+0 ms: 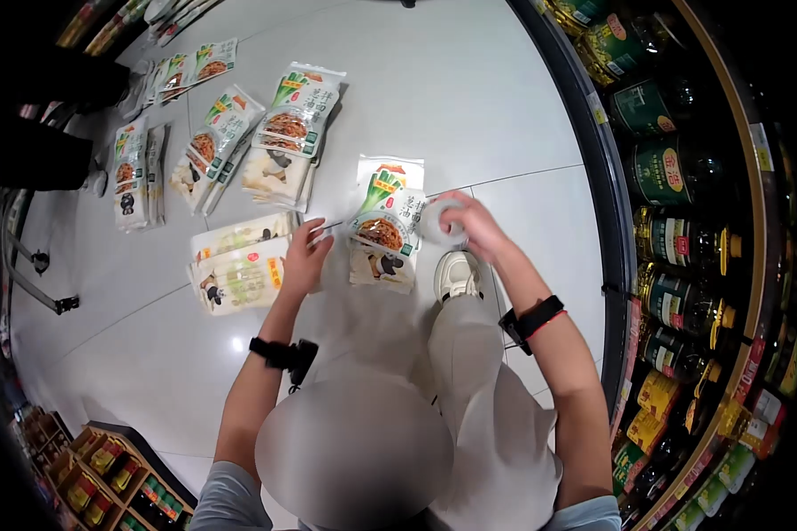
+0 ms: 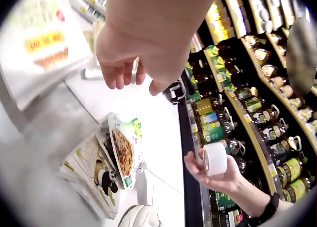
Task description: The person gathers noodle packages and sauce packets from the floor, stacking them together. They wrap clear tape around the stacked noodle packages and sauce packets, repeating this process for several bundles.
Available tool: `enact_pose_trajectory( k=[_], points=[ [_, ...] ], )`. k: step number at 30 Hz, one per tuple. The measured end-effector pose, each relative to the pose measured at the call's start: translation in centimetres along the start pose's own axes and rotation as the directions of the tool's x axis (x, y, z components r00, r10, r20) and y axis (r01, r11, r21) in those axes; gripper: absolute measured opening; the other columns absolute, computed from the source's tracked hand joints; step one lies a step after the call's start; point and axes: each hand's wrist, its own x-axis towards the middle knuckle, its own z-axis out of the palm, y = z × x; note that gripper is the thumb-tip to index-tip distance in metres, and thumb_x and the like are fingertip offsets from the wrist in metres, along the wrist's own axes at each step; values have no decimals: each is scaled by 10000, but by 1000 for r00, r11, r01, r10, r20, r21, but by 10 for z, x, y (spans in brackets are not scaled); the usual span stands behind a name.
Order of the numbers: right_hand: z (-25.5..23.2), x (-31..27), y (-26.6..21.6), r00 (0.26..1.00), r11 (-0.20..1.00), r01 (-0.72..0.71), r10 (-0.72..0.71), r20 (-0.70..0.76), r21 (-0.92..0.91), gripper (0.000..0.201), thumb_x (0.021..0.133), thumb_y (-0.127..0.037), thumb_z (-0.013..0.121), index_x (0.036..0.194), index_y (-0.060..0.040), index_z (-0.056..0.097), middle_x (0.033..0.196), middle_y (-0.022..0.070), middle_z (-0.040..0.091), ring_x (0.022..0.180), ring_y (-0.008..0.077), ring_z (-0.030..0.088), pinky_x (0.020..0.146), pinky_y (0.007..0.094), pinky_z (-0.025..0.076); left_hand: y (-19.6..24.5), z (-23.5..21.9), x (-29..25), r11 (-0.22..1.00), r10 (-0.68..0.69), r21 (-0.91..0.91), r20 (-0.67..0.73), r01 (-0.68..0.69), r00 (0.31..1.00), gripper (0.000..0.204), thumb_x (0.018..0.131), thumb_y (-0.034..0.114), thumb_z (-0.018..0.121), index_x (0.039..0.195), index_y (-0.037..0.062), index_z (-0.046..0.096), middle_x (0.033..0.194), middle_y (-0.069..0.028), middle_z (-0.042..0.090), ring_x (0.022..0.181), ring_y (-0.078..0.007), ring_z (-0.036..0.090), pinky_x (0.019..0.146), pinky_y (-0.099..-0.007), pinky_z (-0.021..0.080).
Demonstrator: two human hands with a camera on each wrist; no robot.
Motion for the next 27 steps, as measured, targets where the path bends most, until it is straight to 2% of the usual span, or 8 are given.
enact_pose_trajectory(
  k=[4,7,8,10,17,21,23,27],
  points=[
    [-5,31,49,975,973,-223,222,-15,-65,257,709,6,499,956,-52,537,1124,97,523,1030,187,513,824,284,424,-47,46,39,978,-174,91,-149,189,973,368,808,197,623,1095,-3,509,1029,-114,559,892,-181,559,775,-278,443],
    [-8,39,68,998,942,26,-4,64,-335,209,679,8,522,874,-62,551,1422,131,241,1307,236,231,1007,323,254,-53,50,36,928,-339,174,28,330,940,281,801,200,634,968,-4,538,774,-67,613,691,-128,566,650,-267,452],
    [-10,43,73,998,945,16,6,64,-326,209,679,8,522,874,-62,551,1422,131,241,1307,236,231,1007,323,254,-53,53,31,923,-350,182,30,339,936,281,801,200,634,968,-4,538,774,-67,613,691,-128,566,650,-267,452],
    [-14,53,84,954,795,290,-199,222,-533,231,672,-25,592,896,-74,558,1429,142,233,1296,278,249,1011,335,255,-54,59,22,964,-245,-97,24,246,969,176,786,139,646,852,1,561,731,-46,603,662,-91,545,618,-238,442],
    [-6,60,80,959,926,274,-285,-3,-260,231,669,3,564,890,-58,539,1399,151,268,1281,254,272,955,310,317,-51,49,51,983,-166,90,44,162,985,202,798,100,646,684,38,491,604,64,423,549,-23,347,500,-183,305],
    [-15,52,82,960,935,274,-281,3,-224,216,693,17,534,898,-52,532,1347,134,346,1238,215,336,932,278,329,-54,45,47,960,-208,208,89,186,974,239,810,144,639,657,41,487,584,57,436,535,-27,361,490,-188,313],
    [-16,45,78,992,990,128,-127,10,-60,214,695,11,484,897,-55,510,1403,124,297,1245,201,333,978,284,273,-52,46,37,908,-296,327,57,262,953,272,779,185,658,644,1,510,526,-11,480,485,-76,399,467,-242,354],
    [-20,54,80,977,975,212,-210,46,-62,198,716,13,472,903,-46,493,1370,129,359,1225,190,351,972,275,281,-53,51,33,916,-244,329,-4,232,970,281,778,197,658,642,3,505,518,-30,476,477,-91,407,469,-252,360]
  ],
)
